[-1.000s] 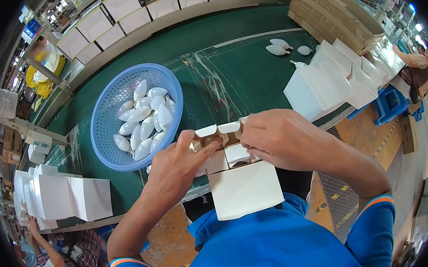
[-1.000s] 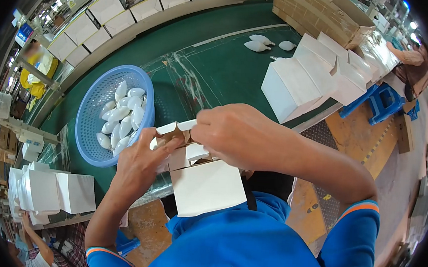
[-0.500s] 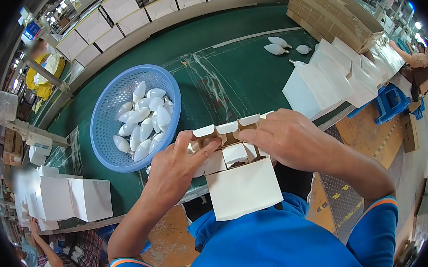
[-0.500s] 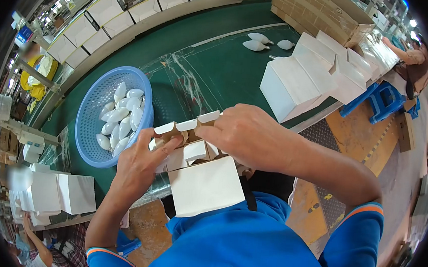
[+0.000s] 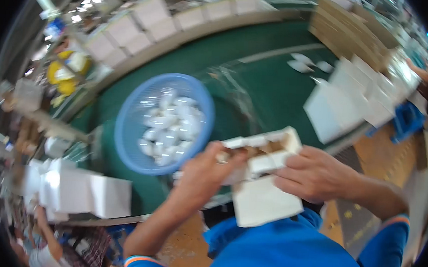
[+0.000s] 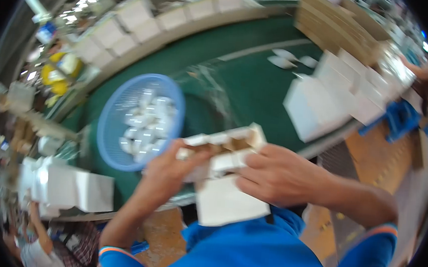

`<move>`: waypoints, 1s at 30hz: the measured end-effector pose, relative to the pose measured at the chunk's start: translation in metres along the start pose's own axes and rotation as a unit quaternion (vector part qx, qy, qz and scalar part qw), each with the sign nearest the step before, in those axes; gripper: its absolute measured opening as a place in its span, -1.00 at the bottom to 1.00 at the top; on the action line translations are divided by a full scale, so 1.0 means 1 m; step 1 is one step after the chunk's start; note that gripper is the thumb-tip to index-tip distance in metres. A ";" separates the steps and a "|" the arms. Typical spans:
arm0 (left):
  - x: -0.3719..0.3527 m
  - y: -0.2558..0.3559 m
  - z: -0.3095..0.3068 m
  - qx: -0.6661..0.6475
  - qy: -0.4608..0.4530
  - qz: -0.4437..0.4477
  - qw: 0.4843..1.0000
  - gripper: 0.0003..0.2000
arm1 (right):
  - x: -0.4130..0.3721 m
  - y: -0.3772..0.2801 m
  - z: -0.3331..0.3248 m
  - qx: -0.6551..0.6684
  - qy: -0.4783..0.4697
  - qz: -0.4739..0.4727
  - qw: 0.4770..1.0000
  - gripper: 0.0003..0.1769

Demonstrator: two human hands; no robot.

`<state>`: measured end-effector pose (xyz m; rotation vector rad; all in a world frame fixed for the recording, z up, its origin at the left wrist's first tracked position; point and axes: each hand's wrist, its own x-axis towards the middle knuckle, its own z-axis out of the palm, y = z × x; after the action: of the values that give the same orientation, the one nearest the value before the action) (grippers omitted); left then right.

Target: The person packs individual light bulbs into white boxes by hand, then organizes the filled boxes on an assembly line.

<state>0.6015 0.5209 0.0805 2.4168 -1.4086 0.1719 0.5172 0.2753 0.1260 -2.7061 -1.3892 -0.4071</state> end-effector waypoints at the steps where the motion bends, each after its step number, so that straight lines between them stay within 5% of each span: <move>1: -0.001 0.001 -0.005 0.002 -0.006 -0.008 1.000 -0.55 | -0.001 -0.002 0.000 -0.013 -0.021 0.002 1.000 -0.90; 6: 0.000 0.006 -0.010 0.018 -0.012 -0.037 0.999 -0.58 | 0.006 0.000 -0.011 -0.153 -0.038 0.013 0.987 -0.83; 12: 0.000 0.006 -0.008 0.015 -0.012 -0.026 0.999 -0.58 | 0.009 0.000 -0.005 -0.027 0.003 0.036 0.999 -0.82; 30: 0.001 0.012 -0.008 -0.017 -0.003 -0.053 0.998 -0.58 | 0.005 0.005 0.005 -0.082 -0.009 0.073 0.994 -0.93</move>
<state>0.5919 0.5176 0.0912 2.4581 -1.2705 0.1142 0.5250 0.2770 0.1230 -2.9248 -1.2017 -0.5058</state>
